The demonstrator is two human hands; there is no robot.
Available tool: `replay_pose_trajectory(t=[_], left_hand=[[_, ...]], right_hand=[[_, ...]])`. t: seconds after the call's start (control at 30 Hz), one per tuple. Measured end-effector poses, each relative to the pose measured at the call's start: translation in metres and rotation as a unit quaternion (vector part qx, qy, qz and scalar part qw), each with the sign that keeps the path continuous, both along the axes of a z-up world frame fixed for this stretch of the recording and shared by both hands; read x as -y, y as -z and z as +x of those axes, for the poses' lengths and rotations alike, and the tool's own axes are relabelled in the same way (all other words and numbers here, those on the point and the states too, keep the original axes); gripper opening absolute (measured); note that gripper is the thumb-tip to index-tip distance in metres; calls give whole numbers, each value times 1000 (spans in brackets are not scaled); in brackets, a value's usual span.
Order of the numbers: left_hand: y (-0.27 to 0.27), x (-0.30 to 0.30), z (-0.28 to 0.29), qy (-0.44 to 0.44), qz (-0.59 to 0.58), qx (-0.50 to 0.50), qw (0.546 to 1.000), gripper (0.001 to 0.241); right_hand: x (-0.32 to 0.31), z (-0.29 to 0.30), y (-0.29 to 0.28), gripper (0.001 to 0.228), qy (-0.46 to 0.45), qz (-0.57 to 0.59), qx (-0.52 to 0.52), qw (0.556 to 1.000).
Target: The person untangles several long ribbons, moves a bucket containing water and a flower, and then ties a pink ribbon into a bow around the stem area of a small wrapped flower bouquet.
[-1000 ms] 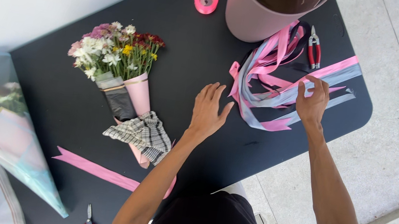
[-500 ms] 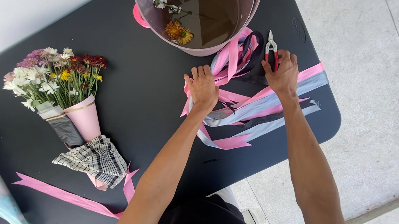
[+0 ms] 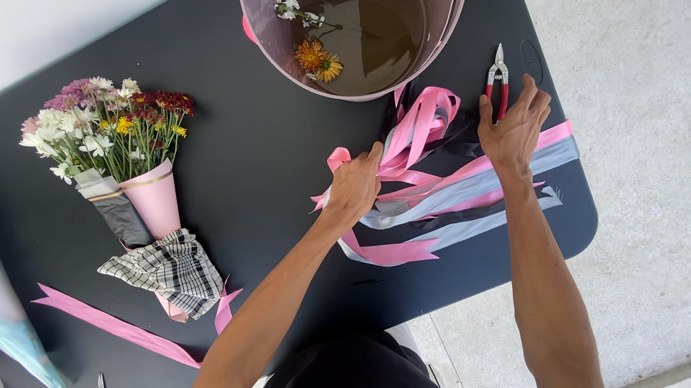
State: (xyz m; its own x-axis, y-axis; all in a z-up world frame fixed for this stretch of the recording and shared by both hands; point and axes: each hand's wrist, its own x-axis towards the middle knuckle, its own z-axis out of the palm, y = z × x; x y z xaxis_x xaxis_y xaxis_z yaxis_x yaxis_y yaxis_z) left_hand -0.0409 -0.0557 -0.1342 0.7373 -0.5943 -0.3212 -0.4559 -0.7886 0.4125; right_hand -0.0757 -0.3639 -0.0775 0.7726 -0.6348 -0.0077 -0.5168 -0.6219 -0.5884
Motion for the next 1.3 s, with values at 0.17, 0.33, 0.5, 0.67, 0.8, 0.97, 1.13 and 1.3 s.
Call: replay_pose_trajectory(t=[0.17,0.33,0.5,0.67,0.8,0.97,1.13,1.3], left_hand=[[-14,-14,-13,-29,-15,-57,998,58],[-17,-17,-15,-12,-18,-47,999,51],[-33,-36,-34,-7,-47,-61,997,53],[-29,-67,-59,3,-30,-67,997,54],[-28,-66,-68,3,-35,-65,997,57],[-55,-61,-75,6,-84,-24,996,37],[-71,-74,-88,22,-79,-29,996,36],[-88,-111,-122,68,-82,-54,993,26]], right_hand=[[-51,-10,-46,39,-54,-94,150,983],[-80,-19,3,18,-131,-20,172,976],[-97,-23,27,29,-110,106,119,981],[-93,-23,38,30,-99,128,121,979],[-113,9,-61,96,-123,99,270,950],[-104,47,-107,100,-263,-32,240,934],[-87,54,-128,68,-312,-45,231,920],[-71,63,-142,65,-338,-42,213,916]])
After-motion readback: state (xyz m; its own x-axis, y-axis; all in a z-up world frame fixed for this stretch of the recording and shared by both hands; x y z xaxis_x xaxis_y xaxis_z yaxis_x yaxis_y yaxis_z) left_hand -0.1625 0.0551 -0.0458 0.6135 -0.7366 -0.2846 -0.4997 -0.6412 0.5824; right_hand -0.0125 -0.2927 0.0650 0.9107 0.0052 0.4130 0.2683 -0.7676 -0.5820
